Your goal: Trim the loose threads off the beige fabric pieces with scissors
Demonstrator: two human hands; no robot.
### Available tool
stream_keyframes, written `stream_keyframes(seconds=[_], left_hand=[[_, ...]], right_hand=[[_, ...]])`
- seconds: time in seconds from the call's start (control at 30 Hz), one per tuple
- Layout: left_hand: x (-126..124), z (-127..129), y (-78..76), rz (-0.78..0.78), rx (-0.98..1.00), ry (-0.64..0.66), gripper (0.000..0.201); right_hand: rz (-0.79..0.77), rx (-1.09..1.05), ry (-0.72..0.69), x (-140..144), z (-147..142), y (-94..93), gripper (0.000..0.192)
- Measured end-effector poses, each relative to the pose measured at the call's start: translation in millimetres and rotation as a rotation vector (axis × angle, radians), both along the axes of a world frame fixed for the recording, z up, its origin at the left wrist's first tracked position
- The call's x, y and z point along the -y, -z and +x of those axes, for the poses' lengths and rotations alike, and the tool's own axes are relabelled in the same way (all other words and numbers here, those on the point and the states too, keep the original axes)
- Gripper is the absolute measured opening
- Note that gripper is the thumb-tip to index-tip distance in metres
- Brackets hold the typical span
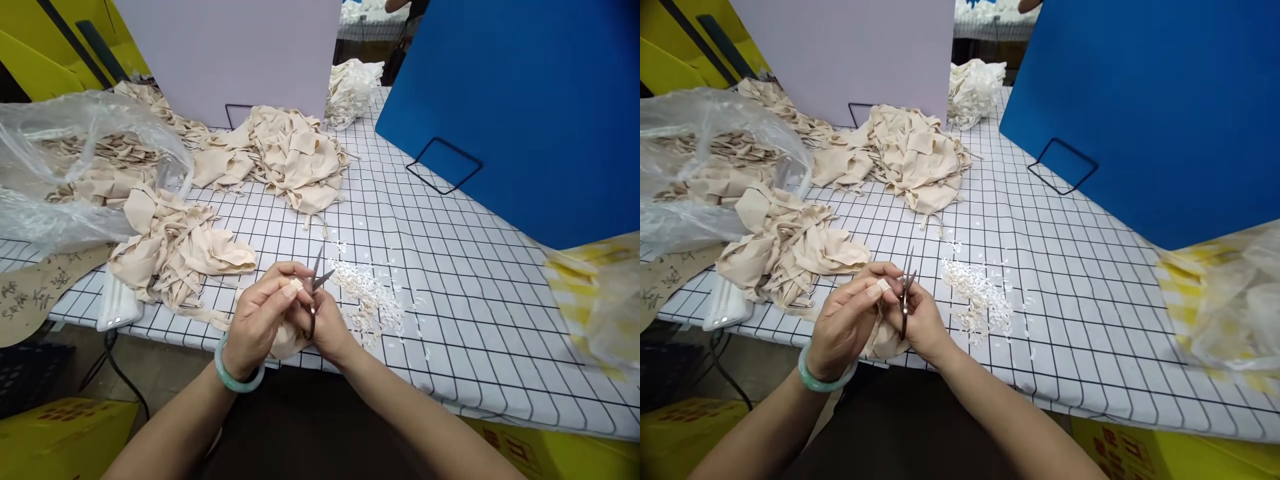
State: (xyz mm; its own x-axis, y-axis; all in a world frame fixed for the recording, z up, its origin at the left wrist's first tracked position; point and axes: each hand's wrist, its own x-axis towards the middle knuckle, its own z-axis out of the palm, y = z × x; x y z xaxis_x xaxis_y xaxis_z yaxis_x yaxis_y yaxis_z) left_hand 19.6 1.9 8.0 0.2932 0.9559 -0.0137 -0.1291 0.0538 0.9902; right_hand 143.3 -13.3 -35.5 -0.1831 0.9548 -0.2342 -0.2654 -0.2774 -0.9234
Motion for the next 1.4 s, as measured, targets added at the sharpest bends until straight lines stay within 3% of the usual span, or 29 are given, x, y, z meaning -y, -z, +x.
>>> stream_keyframes(seconds=[0.13,0.3,0.47,0.73,1.4], left_hand=[[1,-4,6.3,-0.007,-0.078,-0.099,0.032],[6,0,16.9,0.176,-0.128,-0.057,0.030],[7,7,18.5,0.317,-0.164,0.016,0.031],[8,12,17.6,0.429,-0.218,0.088,0.025],[5,19,24.5,0.460,-0.198,0.147,0.024]], right_hand=[[0.049,0.078,-0.085,7,12,1.8,0.038],[0.312,0.707,0.002,15,56,-8.2,0.036],[0.530,0.962,-0.028,22,71,-13.5,0.047],[0.628,0.994,-0.014,26,75,-12.1,0.054],[0.608,0.985,-0.022,28,78,-6.4,0.055]])
